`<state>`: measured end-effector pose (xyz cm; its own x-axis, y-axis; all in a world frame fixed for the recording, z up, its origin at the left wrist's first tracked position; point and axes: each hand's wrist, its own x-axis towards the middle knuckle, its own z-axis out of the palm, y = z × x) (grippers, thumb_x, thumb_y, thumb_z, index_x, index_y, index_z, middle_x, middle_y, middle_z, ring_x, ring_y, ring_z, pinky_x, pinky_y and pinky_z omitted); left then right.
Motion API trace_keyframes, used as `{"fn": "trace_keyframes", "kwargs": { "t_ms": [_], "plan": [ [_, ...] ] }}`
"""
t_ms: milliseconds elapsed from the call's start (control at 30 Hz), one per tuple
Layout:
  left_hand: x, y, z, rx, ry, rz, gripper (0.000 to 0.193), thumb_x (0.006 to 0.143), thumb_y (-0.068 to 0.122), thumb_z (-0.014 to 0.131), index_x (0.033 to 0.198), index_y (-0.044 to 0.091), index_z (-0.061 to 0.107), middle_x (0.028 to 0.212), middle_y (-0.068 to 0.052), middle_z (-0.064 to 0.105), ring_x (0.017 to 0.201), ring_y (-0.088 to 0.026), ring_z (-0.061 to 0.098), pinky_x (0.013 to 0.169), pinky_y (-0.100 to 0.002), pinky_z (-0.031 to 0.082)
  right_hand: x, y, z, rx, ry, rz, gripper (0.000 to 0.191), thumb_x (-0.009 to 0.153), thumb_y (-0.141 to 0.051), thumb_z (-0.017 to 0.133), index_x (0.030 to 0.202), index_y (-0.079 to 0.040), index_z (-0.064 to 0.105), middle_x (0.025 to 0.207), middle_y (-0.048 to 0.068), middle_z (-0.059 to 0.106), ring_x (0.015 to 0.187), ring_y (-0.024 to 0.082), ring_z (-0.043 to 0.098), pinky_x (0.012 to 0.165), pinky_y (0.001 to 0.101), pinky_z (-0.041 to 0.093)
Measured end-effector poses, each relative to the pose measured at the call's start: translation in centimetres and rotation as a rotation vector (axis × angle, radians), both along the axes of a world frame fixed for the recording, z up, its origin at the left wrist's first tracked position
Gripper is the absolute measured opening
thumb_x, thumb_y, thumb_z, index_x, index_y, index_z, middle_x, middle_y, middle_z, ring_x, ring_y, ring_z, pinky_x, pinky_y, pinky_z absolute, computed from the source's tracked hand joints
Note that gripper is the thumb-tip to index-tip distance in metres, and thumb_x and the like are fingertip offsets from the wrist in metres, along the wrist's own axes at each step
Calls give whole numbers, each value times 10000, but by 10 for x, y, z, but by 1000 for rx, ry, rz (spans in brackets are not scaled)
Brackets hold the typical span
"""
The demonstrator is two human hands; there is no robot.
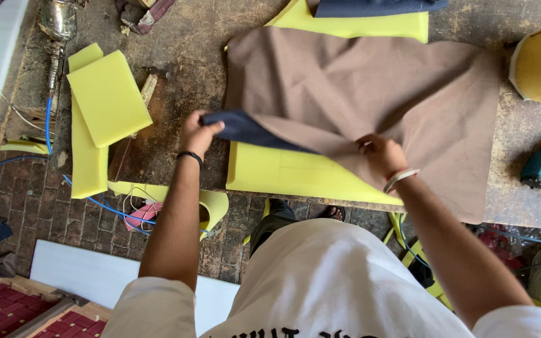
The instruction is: The person walks through a workshop, picks up a yellow foam ring, and places it on a table. They then stretch and staple a brown fabric over a yellow foam piece using a pneumatic staple gun, repeatedly folding and securing the fabric around the foam.
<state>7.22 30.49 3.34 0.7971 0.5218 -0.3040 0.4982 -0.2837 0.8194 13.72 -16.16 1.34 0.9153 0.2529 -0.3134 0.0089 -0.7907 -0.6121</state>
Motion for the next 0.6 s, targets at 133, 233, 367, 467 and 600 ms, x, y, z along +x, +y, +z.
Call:
{"fn": "trace_keyframes", "kwargs": {
  "t_ms": [133,233,367,467,600],
  "plan": [
    [29,13,-5,-302,-271,40,322,854,-13,755,1148,49,639,1076,-57,718,985,-150,693,922,-314,585,26,15,6,-5,22,-3,421,976,-210,635,1380,-91,621,1294,117,724,1216,280,673,1054,399,505],
    [38,14,-8,-397,-290,22,301,880,-75,702,1150,49,649,1052,-61,724,978,-139,697,914,-304,589,16,50,9,-212,-264,288,924,780,-476,856,1493,-21,483,1407,286,562,1272,453,527,1005,484,450],
    [44,11,13,-343,-290,16,246,910,-61,685,1119,67,653,1050,-56,734,951,-120,685,856,-281,569,-10,92,20,-366,-604,445,752,698,-582,697,1248,-69,676,1151,184,750,1036,362,697,923,500,514],
    [45,16,39,-381,-360,7,187,932,-54,652,1061,82,642,1016,-57,708,858,-130,653,714,-315,540,-15,97,37,-394,-175,285,214,1041,-279,616,1182,-158,721,1069,71,759,1004,273,729,1021,433,524],
    [15,39,50,-423,-519,-85,174,940,-48,625,938,125,613,926,-37,674,773,-145,686,657,-344,615,-20,82,54,-68,-467,141,191,905,-192,691,1079,-126,732,1032,83,744,993,308,694,898,432,550]
  ]
}}
